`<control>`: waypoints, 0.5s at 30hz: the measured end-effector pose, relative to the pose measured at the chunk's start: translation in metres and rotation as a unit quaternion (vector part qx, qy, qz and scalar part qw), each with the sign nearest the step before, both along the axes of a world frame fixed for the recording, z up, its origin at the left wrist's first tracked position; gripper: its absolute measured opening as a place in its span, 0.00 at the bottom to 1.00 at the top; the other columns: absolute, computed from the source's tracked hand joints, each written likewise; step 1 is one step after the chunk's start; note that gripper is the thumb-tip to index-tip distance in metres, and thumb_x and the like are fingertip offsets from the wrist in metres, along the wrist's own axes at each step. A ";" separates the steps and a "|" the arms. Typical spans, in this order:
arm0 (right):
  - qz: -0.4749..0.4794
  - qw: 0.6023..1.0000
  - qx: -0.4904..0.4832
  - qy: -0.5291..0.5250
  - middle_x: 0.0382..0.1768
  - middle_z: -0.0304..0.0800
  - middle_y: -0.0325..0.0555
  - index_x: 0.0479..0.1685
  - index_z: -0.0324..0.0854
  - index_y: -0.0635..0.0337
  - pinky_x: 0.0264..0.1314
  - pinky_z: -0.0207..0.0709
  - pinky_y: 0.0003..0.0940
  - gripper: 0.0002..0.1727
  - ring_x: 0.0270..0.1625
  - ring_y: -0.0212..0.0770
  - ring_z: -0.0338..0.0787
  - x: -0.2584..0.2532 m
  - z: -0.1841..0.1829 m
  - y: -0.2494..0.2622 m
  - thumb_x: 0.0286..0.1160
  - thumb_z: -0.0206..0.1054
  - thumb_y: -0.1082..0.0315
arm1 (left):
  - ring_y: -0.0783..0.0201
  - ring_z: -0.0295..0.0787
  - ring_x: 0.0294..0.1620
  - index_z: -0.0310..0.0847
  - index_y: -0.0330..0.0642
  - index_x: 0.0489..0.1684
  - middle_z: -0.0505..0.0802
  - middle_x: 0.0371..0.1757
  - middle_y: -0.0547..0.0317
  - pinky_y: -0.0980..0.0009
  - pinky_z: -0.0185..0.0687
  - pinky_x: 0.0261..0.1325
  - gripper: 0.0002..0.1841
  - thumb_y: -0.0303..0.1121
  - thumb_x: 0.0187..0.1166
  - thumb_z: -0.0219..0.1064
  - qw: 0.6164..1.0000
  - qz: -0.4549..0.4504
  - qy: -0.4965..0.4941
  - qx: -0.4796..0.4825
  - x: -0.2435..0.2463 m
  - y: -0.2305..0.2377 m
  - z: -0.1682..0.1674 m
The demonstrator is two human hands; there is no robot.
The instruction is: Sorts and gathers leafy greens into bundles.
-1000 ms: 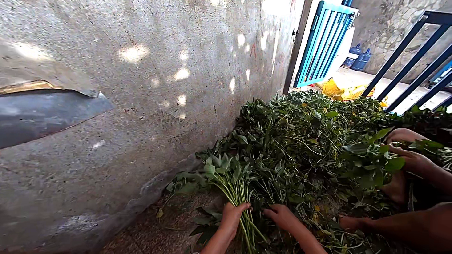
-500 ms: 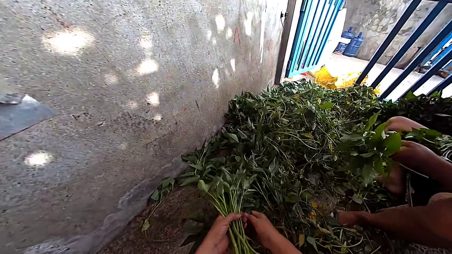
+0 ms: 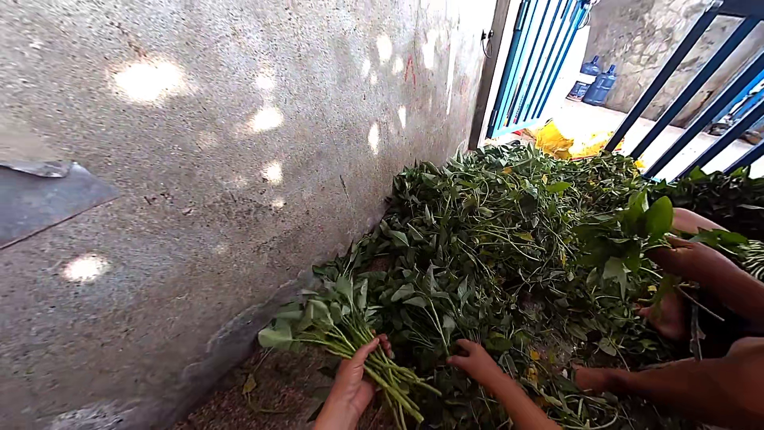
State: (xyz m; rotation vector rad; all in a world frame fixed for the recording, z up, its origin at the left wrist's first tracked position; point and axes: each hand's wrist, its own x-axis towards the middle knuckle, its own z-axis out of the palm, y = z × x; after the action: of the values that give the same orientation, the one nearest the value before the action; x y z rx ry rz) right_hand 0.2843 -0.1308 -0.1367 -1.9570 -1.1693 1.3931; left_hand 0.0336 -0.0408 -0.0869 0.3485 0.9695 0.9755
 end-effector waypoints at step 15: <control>-0.037 0.980 0.195 -0.005 0.52 0.91 0.54 0.69 0.79 0.65 0.57 0.85 0.44 0.22 0.49 0.45 0.92 -0.076 0.046 -0.055 0.79 0.68 0.64 | 0.58 0.92 0.26 0.76 0.26 0.57 0.93 0.32 0.45 0.65 0.90 0.31 0.15 0.19 0.75 0.71 0.969 -0.067 0.218 0.100 0.002 -0.040 0.048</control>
State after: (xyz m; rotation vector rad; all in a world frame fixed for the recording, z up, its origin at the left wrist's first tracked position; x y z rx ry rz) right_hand 0.2087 -0.1860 -0.0906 -1.7094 -1.2523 1.0241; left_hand 0.0351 -0.0807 -0.0391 0.8131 1.2282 0.8923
